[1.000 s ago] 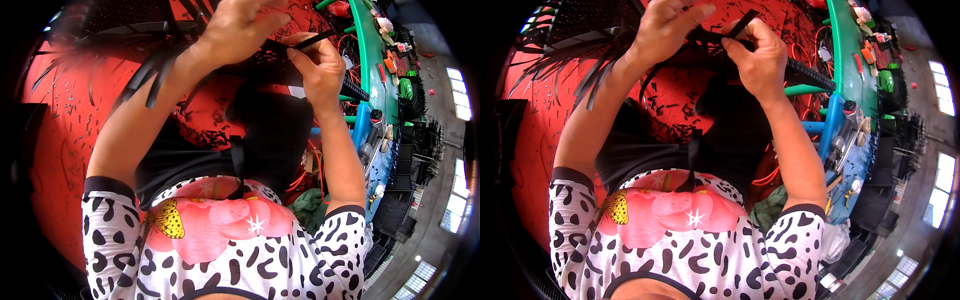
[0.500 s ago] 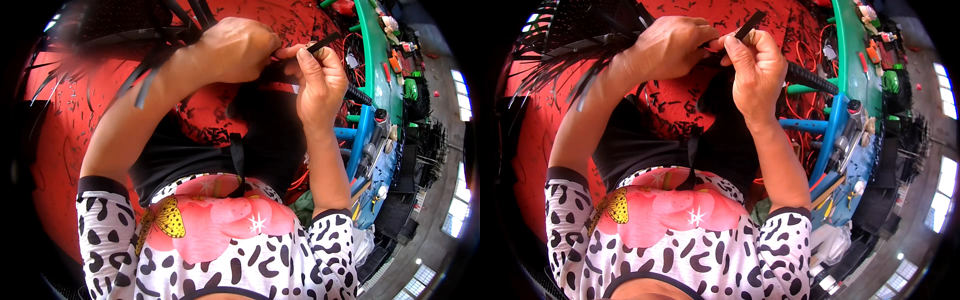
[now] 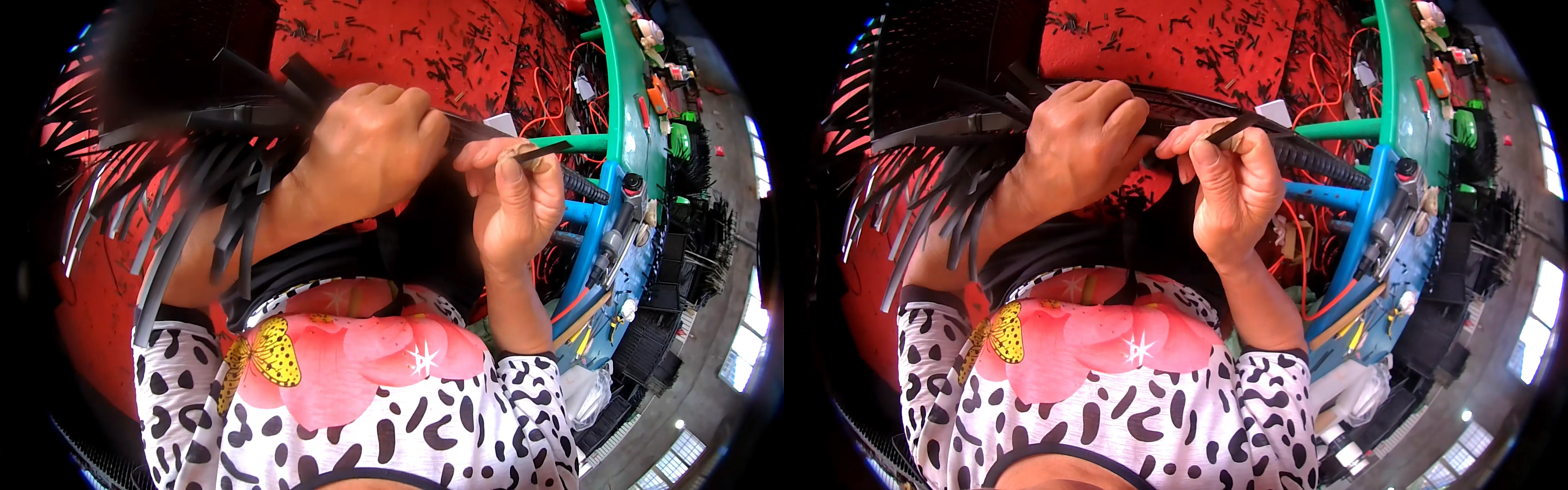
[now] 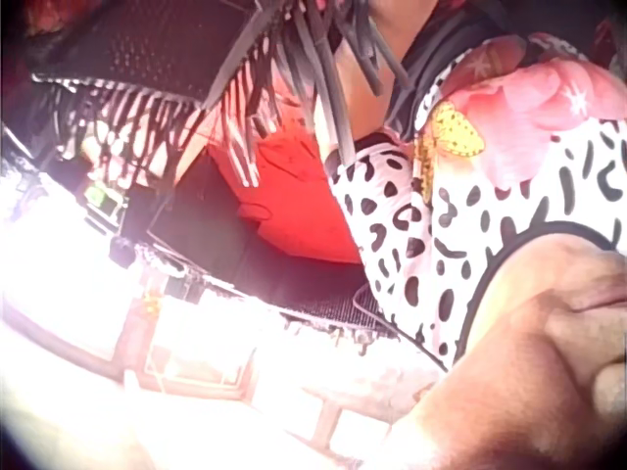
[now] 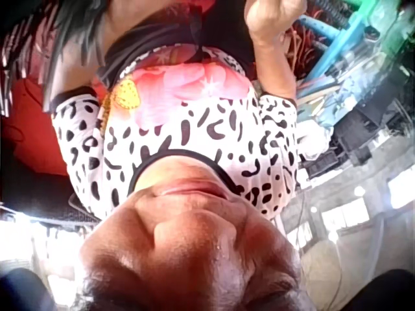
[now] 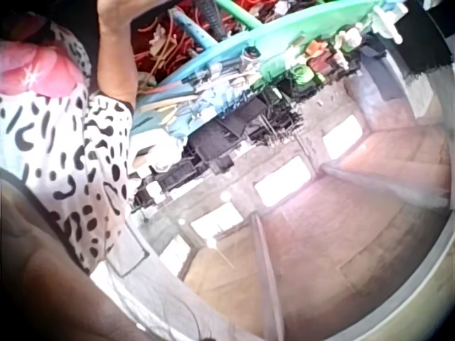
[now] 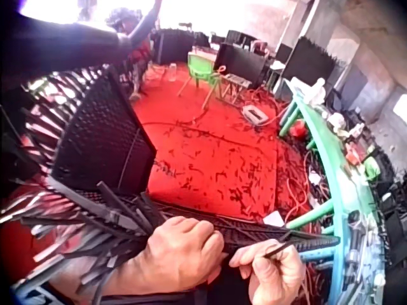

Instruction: The person is assembling a black plastic mesh part by pulling strips with pliers and securing them with a pneumatic stapler. They also trim the strips with a knife and use a small hammer to tap the staples, working on a table with a red covering in a factory setting.

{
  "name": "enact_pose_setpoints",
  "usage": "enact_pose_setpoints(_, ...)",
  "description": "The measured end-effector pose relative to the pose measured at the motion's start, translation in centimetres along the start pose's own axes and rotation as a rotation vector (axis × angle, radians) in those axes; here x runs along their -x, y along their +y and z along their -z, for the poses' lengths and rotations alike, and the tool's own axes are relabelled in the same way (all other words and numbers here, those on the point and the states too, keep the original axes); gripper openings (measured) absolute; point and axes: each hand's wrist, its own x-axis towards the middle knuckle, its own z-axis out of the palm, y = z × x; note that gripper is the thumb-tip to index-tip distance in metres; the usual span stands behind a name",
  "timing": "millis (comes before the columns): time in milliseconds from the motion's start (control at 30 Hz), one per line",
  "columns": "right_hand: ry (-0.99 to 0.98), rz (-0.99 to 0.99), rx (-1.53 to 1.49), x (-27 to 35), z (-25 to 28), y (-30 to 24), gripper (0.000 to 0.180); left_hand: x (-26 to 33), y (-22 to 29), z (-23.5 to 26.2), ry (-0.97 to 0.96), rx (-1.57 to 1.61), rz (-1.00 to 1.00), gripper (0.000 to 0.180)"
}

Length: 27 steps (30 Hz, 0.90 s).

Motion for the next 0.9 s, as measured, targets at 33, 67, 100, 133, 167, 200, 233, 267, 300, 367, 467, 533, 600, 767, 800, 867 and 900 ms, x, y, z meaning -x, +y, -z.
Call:
enact_pose_setpoints(33,-0.015,0.022,0.015,0.1,-0.4,-0.2,0.010,0.2,0.1,0.1,-0.003,-0.002,0.002,0.031)
enact_pose_setpoints(67,-0.014,0.020,0.013,0.2,-0.5,-0.2,0.010,0.5,0.3,0.1,0.015,0.001,-0.003,0.031)
enact_pose_setpoints(100,-0.027,0.038,0.014,0.2,-0.7,-0.1,0.011,0.5,0.4,0.1,0.034,0.005,-0.009,0.031)
enact_pose_setpoints(133,-0.042,0.053,0.014,0.4,-0.8,-0.2,0.011,0.6,0.4,0.2,0.031,0.006,-0.005,0.031)
enact_pose_setpoints(167,-0.048,0.045,0.036,0.4,-0.9,-0.4,0.012,0.6,0.5,0.2,0.045,-0.004,-0.014,0.031)
enact_pose_setpoints(200,-0.049,0.042,0.035,0.4,-1.0,-0.5,0.012,0.7,0.5,0.3,0.060,-0.014,-0.023,0.031)
enact_pose_setpoints(233,-0.052,0.038,0.058,0.4,-1.0,-0.6,0.012,0.6,0.5,0.2,0.061,-0.007,-0.023,0.031)
enact_pose_setpoints(267,-0.055,0.035,0.080,0.4,-0.9,-0.8,0.012,0.6,0.4,0.1,0.061,-0.003,-0.027,0.031)
enact_pose_setpoints(300,-0.055,0.021,0.078,0.4,-0.8,-1.2,0.012,0.5,0.4,0.0,0.062,0.002,-0.031,0.031)
enact_pose_setpoints(367,-0.065,0.015,0.014,0.1,-0.5,-1.9,0.012,0.6,0.3,-0.4,0.056,0.000,-0.017,0.031)
enact_pose_setpoints(467,-0.080,-0.031,0.033,-0.6,-0.8,-3.2,0.011,0.2,0.1,-0.2,0.044,0.000,-0.005,0.032)
enact_pose_setpoints(533,-0.106,-0.039,0.094,-1.2,-1.0,-3.8,0.011,0.0,0.0,0.1,0.035,0.003,-0.002,0.032)
enact_pose_setpoints(600,-0.132,-0.050,0.151,-1.7,-1.2,-4.3,0.010,0.0,-0.1,0.2,0.057,0.002,0.001,0.032)
enact_pose_setpoints(767,-0.170,-0.040,0.183,-2.4,-1.4,-4.9,0.010,-0.8,-0.7,-0.1,0.073,-0.029,-0.009,0.032)
enact_pose_setpoints(800,-0.176,-0.025,0.216,-2.7,-1.4,-4.9,0.010,-0.9,-0.8,-0.1,0.084,-0.026,-0.011,0.032)
enact_pose_setpoints(867,-0.109,-0.087,0.222,-3.6,-1.6,-4.9,0.013,-0.9,-0.5,-0.7,0.093,-0.030,-0.013,0.031)
enact_pose_setpoints(900,-0.119,-0.079,0.213,-4.3,-1.4,-4.6,0.014,-0.8,-0.4,-1.0,0.102,-0.038,-0.013,0.031)
